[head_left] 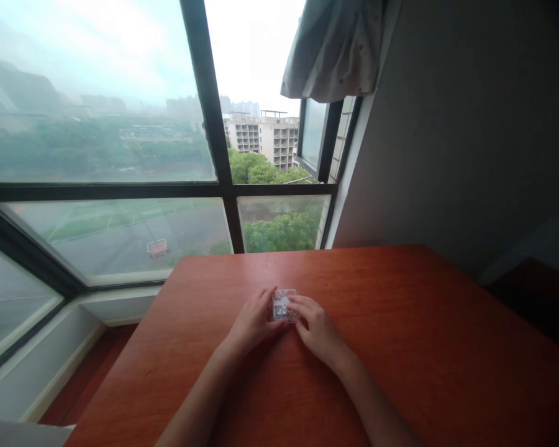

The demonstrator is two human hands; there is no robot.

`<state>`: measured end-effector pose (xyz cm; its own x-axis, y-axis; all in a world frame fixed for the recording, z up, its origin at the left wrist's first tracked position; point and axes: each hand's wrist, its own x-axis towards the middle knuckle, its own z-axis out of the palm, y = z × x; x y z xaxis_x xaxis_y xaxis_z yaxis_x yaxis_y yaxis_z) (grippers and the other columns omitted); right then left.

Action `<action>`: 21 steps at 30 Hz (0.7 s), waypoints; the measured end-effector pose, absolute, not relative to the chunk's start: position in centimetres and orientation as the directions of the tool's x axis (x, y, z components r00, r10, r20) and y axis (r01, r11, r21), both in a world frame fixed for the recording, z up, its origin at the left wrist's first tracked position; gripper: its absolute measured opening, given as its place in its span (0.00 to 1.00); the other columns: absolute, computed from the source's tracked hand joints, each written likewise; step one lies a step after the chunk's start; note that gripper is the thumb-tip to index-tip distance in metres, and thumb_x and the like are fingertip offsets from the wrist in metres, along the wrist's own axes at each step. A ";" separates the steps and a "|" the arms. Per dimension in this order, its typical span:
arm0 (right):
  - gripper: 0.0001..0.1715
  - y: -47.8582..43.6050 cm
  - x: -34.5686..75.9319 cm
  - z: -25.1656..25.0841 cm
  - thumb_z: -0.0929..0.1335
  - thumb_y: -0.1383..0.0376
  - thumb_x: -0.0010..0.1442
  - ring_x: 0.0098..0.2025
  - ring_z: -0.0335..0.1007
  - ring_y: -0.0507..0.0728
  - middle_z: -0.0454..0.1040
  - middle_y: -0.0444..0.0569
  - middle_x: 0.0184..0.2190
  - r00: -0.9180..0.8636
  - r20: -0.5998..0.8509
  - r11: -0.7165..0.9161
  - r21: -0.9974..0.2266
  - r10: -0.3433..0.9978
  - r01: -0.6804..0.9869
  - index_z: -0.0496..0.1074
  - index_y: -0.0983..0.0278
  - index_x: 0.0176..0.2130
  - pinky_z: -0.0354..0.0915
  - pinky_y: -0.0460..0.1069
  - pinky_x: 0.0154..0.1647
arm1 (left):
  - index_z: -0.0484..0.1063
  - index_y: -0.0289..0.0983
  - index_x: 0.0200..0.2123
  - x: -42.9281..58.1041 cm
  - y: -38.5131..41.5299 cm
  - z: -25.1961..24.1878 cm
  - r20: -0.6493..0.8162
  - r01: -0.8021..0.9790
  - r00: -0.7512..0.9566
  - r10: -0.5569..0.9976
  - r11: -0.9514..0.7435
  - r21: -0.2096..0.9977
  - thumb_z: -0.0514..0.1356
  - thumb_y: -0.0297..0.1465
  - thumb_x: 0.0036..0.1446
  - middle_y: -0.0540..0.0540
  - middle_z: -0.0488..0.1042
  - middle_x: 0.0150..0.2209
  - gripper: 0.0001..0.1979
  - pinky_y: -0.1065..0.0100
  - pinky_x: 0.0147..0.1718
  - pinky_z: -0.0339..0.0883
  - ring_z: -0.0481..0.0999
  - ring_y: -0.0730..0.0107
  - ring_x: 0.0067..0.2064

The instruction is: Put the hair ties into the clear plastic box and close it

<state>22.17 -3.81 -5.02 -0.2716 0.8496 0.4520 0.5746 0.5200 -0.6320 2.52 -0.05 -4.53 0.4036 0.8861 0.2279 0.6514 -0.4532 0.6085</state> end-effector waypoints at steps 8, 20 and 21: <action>0.21 -4.0 22.2 -4.6 0.64 0.75 0.56 0.56 0.67 0.58 0.73 0.50 0.52 -0.269 0.435 0.505 -0.632 0.859 0.588 0.75 0.60 0.47 0.61 0.57 0.61 | 0.59 0.39 0.60 2.1 0.1 -4.5 0.202 0.629 0.429 0.881 -0.451 0.633 0.69 0.31 0.44 0.39 0.68 0.54 0.40 0.54 0.53 0.63 0.68 0.52 0.54; 0.33 -4.3 22.8 -4.2 0.68 0.65 0.57 0.64 0.55 0.61 0.59 0.53 0.63 -0.312 0.280 0.419 -0.618 0.908 0.666 0.63 0.59 0.61 0.54 0.59 0.65 | 0.62 0.39 0.59 1.7 -0.3 -3.5 0.183 0.568 0.488 0.853 -0.470 0.675 0.70 0.34 0.43 0.40 0.68 0.55 0.38 0.56 0.54 0.64 0.69 0.54 0.54; 0.31 -4.3 22.9 -4.1 0.68 0.66 0.57 0.63 0.56 0.61 0.60 0.53 0.63 -0.324 0.273 0.423 -0.614 0.906 0.666 0.64 0.58 0.60 0.55 0.59 0.64 | 0.62 0.39 0.59 1.7 -0.3 -3.5 0.183 0.567 0.493 0.851 -0.474 0.674 0.70 0.34 0.43 0.40 0.68 0.55 0.38 0.56 0.54 0.64 0.69 0.54 0.54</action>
<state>22.86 -4.28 -4.14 -0.3235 0.9059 0.2733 0.6661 0.4232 -0.6142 1.70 -0.26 -3.49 0.4930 0.8505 0.1832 0.5671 -0.4738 0.6737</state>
